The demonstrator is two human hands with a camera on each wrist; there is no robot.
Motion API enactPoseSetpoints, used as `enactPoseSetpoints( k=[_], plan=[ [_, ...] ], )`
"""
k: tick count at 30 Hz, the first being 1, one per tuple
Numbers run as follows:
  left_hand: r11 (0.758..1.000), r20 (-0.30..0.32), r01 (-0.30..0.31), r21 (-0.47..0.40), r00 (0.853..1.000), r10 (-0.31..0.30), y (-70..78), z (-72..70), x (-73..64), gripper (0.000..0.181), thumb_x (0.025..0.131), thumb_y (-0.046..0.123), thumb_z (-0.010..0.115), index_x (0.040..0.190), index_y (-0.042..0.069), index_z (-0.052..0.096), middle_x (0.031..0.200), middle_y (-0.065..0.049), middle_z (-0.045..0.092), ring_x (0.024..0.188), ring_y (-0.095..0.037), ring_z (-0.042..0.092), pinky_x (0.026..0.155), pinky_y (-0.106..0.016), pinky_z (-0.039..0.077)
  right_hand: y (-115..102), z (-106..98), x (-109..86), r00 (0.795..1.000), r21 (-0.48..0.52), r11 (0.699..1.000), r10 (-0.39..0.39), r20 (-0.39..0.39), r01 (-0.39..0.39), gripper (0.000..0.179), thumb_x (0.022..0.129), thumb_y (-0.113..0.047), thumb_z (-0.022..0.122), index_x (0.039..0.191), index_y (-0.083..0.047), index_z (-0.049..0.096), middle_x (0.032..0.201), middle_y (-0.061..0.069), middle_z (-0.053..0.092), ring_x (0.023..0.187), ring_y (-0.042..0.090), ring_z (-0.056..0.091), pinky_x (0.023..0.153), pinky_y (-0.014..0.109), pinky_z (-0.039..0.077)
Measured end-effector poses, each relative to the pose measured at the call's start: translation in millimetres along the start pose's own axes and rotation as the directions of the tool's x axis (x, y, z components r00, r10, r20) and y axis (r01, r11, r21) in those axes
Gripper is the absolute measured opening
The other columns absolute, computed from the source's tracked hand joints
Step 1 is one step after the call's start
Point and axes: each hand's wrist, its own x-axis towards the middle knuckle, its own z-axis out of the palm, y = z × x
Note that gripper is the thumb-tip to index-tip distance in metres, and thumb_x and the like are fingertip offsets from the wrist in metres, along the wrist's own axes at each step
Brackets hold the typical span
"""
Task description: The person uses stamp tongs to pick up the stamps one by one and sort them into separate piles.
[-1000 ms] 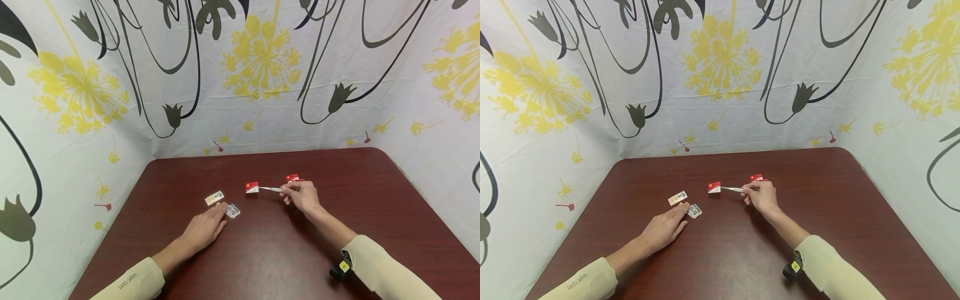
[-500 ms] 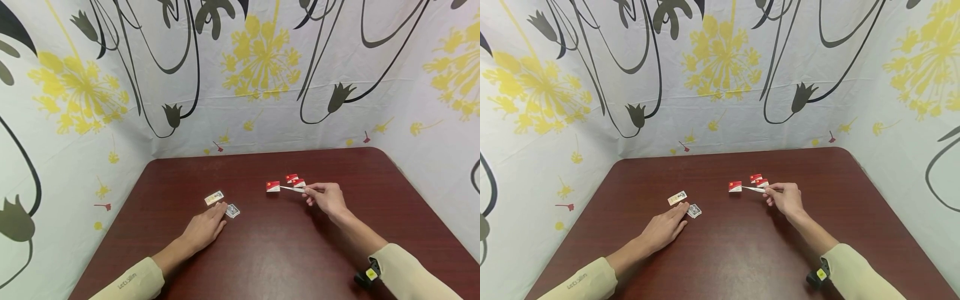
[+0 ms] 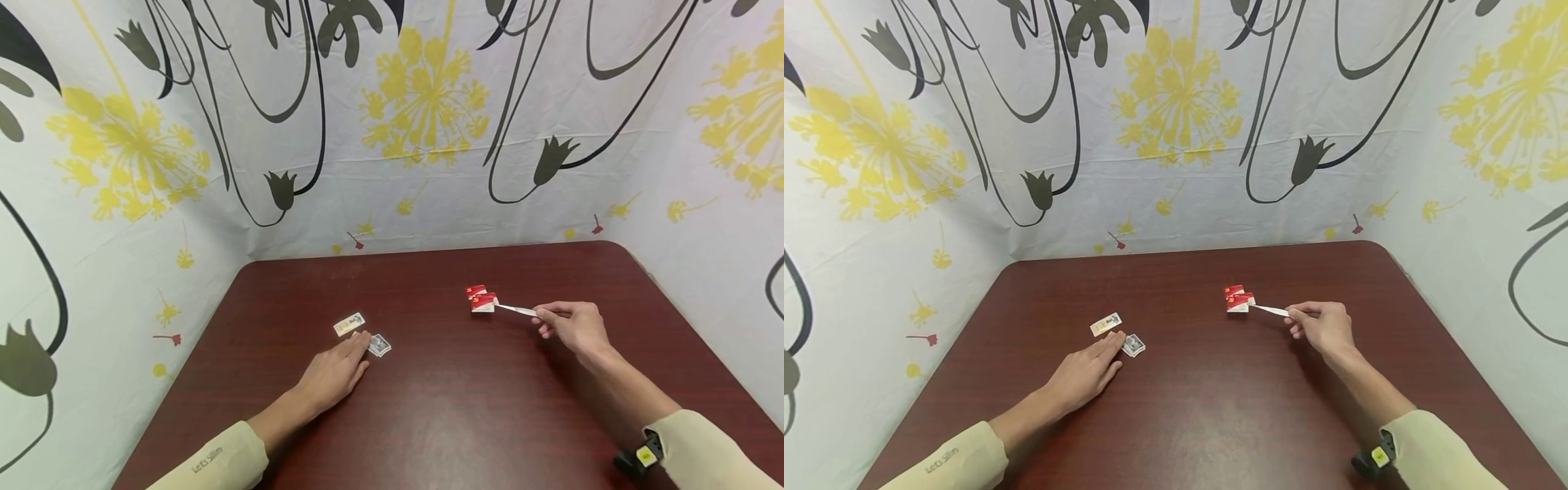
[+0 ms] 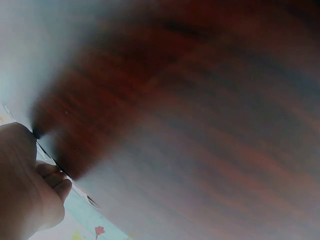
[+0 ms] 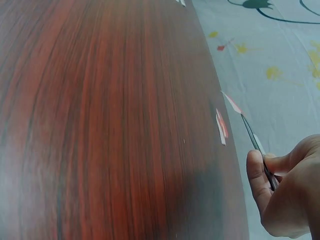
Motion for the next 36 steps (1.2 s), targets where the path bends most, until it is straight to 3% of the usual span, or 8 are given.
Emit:
enactPoseSetpoints(
  k=[9, 23, 36],
  plan=[
    [1.000, 0.001, -0.007, -0.003, 1.000, 0.007, -0.3, 0.1, -0.3, 0.056, 0.105, 0.025, 0.068, 0.153, 0.000, 0.054, 0.149, -0.019, 0.061, 0.134, -0.031, 0.062, 0.093, -0.049, 0.059, 8, -14, 2.0, 1.000, -0.055, 0.998, 0.005, 0.014, -0.005, 0.030, 0.107, -0.008, 0.065, 0.120, 0.019, 0.069, 0.089, 0.020, 0.078, 0.065, 0.014, 0.071, 0.063, 0.030, 0.061],
    [1.000, -0.008, -0.008, 0.016, 1.000, 0.008, -1.7, 1.8, -0.5, 0.056, 0.105, 0.026, 0.068, 0.153, 0.000, 0.054, 0.149, -0.017, 0.061, 0.133, -0.030, 0.063, 0.092, -0.047, 0.060, 13, -18, 8.8, 1.000, -0.156, 0.988, -0.022, -0.020, 0.019, 0.026, 0.105, -0.006, 0.067, 0.115, 0.016, 0.073, 0.085, 0.019, 0.078, 0.059, 0.014, 0.072, 0.059, 0.030, 0.060],
    [1.000, 0.002, -0.002, 0.008, 1.000, 0.002, -1.2, 1.1, -0.1, 0.055, 0.106, 0.026, 0.067, 0.153, 0.000, 0.054, 0.150, -0.017, 0.060, 0.135, -0.030, 0.061, 0.095, -0.048, 0.059, 20, -19, 13.9, 0.993, -0.267, 0.961, -0.100, -0.066, 0.079, 0.021, 0.104, -0.007, 0.068, 0.109, 0.012, 0.077, 0.081, 0.016, 0.079, 0.055, 0.012, 0.072, 0.053, 0.025, 0.057]
  ],
)
